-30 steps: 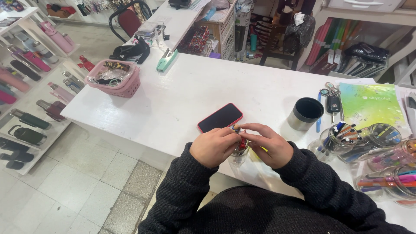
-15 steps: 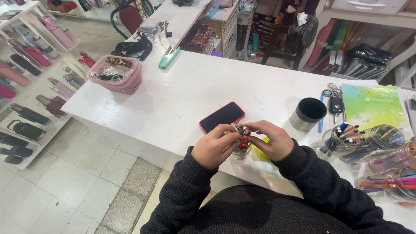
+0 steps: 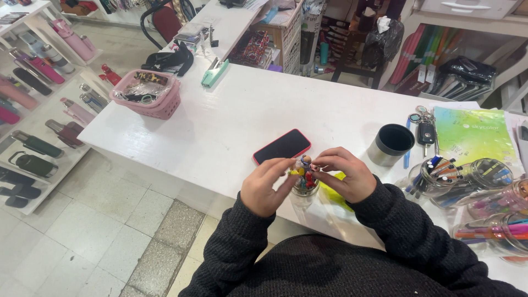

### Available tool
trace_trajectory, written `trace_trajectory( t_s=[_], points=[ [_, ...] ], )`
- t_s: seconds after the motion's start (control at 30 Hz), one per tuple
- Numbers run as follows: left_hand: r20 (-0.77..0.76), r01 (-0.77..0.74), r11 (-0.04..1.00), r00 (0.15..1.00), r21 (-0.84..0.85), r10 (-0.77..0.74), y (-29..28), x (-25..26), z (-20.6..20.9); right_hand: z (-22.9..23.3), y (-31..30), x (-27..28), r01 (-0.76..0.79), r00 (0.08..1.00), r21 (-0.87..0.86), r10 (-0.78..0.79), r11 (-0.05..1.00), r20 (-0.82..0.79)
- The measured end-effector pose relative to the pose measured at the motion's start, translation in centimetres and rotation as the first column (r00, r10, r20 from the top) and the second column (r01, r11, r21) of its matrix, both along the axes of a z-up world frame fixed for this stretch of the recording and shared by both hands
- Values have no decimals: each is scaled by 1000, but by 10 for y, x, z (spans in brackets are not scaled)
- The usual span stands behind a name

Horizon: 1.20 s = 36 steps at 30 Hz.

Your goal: The person cleans a glass jar and various pens using a yellow cloth. They wipe the jar, remove pens to clean them individually, and then place them back inside. The person also wipes the counter surface and handles a second jar of pens.

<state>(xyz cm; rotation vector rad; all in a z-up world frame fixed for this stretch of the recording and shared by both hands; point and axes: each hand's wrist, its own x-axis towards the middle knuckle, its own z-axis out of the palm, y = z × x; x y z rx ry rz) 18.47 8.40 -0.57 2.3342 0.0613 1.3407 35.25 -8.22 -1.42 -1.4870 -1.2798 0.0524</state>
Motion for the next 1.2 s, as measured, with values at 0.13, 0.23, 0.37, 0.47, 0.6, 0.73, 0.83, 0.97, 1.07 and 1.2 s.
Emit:
trace_trajectory(
  t_s=[0.13, 0.23, 0.37, 0.47, 0.6, 0.73, 0.83, 0.97, 1.07, 1.2],
  points=[
    [-21, -13, 997, 1000, -78, 11, -3, -1, -4, 11, 1, -7, 6, 999, 23, -5, 1000, -42],
    [-120, -3, 995, 993, -99, -8, -4, 0, -12, 7, 0, -6, 36, 995, 28, -33, 999, -95],
    [-92, -19, 937, 996, -349, -14, 8, 5, -16, -6, -8, 1, 189, 966, -109, -205, 976, -160],
    [-201, 33, 835, 965, -549, -170, 14, 3, -20, -8, -17, 2, 160, 966, -389, -225, 907, -126],
    [-359, -25, 601, 821, -799, -443, 9, -1, -27, -17, -7, -9, 141, 988, -730, -145, 668, 58],
    [-395, -75, 596, 813, -799, -427, 4, -11, -13, -20, -9, 3, 104, 991, -713, -130, 693, 18],
    [-459, -70, 723, 813, -687, -357, 3, -11, -12, -9, -21, 11, 85, 993, -679, -118, 729, -3],
    [-232, 62, 770, 935, -635, -267, -5, -1, -15, 5, -23, 2, 312, 938, -306, -240, 899, 251],
    [-203, 55, 774, 951, -631, -233, -9, 5, -20, 13, -13, -9, 323, 916, -177, -261, 930, 304],
    [-257, -51, 795, 957, -604, -134, -12, 9, -27, 11, -4, -11, 290, 919, -165, -227, 943, 322]
  ],
)
